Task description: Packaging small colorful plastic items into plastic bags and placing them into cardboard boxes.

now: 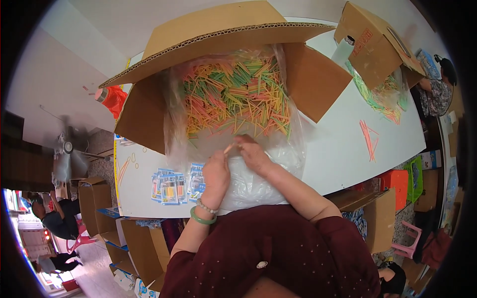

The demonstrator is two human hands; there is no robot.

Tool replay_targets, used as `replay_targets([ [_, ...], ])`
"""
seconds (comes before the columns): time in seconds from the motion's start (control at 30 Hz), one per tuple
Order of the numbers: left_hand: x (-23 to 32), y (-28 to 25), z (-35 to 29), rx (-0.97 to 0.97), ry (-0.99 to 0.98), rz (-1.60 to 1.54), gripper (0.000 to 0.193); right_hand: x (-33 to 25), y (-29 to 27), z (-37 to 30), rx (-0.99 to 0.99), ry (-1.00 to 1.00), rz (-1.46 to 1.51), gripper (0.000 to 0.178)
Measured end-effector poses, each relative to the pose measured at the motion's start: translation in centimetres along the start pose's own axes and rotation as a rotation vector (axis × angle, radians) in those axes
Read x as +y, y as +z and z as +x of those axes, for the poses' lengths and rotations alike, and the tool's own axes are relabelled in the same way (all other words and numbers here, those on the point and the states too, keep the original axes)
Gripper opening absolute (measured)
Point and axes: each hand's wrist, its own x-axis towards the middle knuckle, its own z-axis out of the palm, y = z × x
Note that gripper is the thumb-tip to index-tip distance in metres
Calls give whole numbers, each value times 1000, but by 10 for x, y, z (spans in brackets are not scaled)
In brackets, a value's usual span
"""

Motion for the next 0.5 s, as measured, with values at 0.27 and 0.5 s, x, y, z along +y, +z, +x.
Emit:
replay_targets([
  [0.27,19,14,15,-107,-64,-488,19,-45,-21,23,327,606,948,25],
  [0.5,18,32,13,-287,-55,-759,16,-46,-8,7,372,494,778,23],
])
